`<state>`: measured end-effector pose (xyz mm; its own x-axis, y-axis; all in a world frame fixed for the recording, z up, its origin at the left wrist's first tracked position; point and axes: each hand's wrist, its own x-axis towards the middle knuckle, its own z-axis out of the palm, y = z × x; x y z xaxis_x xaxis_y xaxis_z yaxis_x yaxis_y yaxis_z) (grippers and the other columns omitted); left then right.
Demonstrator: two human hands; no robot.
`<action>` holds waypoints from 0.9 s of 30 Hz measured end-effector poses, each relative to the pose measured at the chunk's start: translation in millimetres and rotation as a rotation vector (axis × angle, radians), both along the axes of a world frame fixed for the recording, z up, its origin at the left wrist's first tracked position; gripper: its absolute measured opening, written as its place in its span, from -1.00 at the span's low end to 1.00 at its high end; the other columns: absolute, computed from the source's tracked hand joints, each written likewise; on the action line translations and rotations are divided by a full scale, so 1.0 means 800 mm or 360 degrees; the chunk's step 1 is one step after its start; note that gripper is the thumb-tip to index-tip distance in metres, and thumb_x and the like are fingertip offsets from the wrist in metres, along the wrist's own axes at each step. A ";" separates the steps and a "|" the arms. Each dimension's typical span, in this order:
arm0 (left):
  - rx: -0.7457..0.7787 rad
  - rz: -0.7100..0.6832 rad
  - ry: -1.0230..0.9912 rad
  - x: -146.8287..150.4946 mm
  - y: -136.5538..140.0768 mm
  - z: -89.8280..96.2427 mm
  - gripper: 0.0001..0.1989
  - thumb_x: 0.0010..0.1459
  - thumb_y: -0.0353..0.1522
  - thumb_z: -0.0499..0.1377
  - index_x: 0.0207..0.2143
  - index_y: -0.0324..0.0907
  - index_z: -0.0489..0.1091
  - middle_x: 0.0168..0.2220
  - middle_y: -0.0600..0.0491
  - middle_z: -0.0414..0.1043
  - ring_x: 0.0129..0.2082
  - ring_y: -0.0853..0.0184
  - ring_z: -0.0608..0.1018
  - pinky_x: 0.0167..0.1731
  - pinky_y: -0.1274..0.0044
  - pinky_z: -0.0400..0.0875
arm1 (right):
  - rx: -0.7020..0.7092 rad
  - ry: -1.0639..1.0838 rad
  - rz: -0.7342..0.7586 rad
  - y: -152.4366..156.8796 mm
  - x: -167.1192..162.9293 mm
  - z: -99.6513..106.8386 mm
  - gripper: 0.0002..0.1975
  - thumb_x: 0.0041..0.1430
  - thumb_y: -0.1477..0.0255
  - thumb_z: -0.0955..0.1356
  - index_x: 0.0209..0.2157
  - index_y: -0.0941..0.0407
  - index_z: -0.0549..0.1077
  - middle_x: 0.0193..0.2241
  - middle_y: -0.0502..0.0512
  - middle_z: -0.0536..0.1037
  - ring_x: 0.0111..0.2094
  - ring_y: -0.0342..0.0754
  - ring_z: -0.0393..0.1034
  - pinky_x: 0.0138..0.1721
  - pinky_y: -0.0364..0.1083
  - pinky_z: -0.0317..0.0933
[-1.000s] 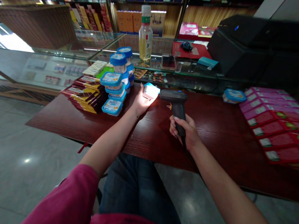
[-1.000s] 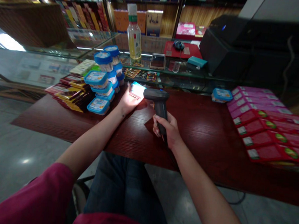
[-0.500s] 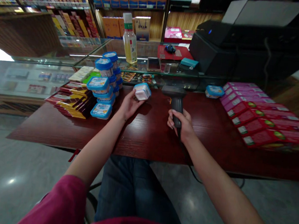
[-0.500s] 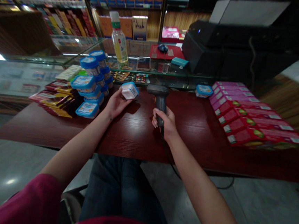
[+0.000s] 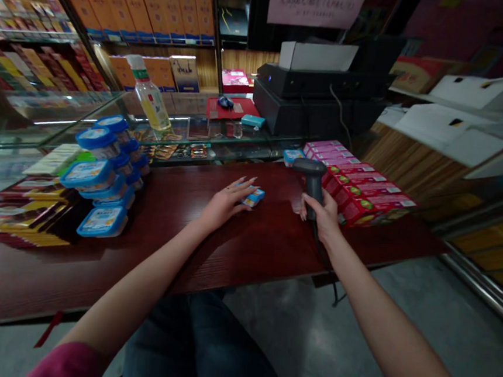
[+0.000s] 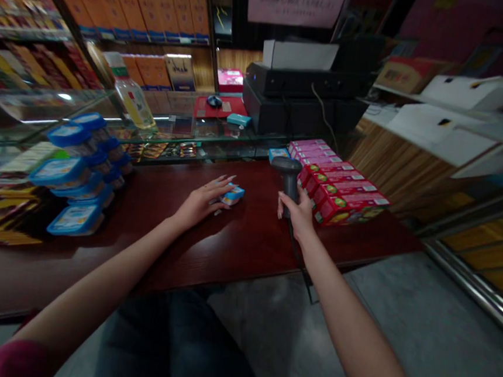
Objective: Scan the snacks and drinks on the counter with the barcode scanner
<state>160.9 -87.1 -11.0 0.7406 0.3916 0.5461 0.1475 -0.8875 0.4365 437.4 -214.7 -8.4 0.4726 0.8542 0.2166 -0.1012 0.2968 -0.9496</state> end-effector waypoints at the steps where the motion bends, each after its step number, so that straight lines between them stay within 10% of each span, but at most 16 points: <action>1: 0.0020 -0.0064 0.0024 0.014 0.000 -0.002 -0.53 0.39 -0.34 0.27 0.32 -0.05 0.44 0.40 -0.06 0.38 0.49 0.09 0.29 0.44 0.10 0.31 | 0.0010 -0.0004 -0.0023 -0.003 0.008 -0.002 -0.58 -0.01 0.22 0.61 -0.17 0.00 0.47 -0.64 -0.17 0.42 -0.72 -0.15 0.23 -0.71 -0.12 0.18; 8: 0.0103 -0.0033 -0.0098 0.108 0.015 -0.018 -0.68 0.45 -0.39 0.19 0.18 -0.06 0.57 0.21 -0.03 0.59 0.39 0.12 0.45 0.32 0.20 0.50 | 0.0093 -0.0012 -0.0240 -0.001 0.018 -0.009 -0.67 0.08 0.22 0.57 -0.28 0.01 0.42 -0.60 -0.15 0.43 -0.70 -0.16 0.26 -0.69 -0.11 0.24; 18: -0.0026 0.0601 -0.0216 0.277 0.087 0.036 -0.65 0.37 -0.55 0.21 0.05 0.00 0.62 0.23 -0.01 0.58 0.42 0.07 0.42 0.33 0.20 0.46 | 0.0052 0.0060 -0.0402 0.011 0.008 -0.012 -0.63 0.07 0.25 0.54 -0.18 0.02 0.38 -0.58 -0.19 0.40 -0.70 -0.19 0.24 -0.70 -0.13 0.24; 27: -0.0400 0.0513 -0.0499 0.331 0.101 0.005 -0.74 0.35 -0.46 0.22 -0.02 -0.02 0.63 0.24 -0.08 0.56 0.47 -0.11 0.32 0.38 -0.03 0.31 | 0.0032 0.0000 -0.0394 0.010 0.010 -0.015 -0.67 0.16 0.25 0.52 -0.13 -0.04 0.39 -0.52 -0.13 0.41 -0.65 -0.15 0.25 -0.66 -0.10 0.26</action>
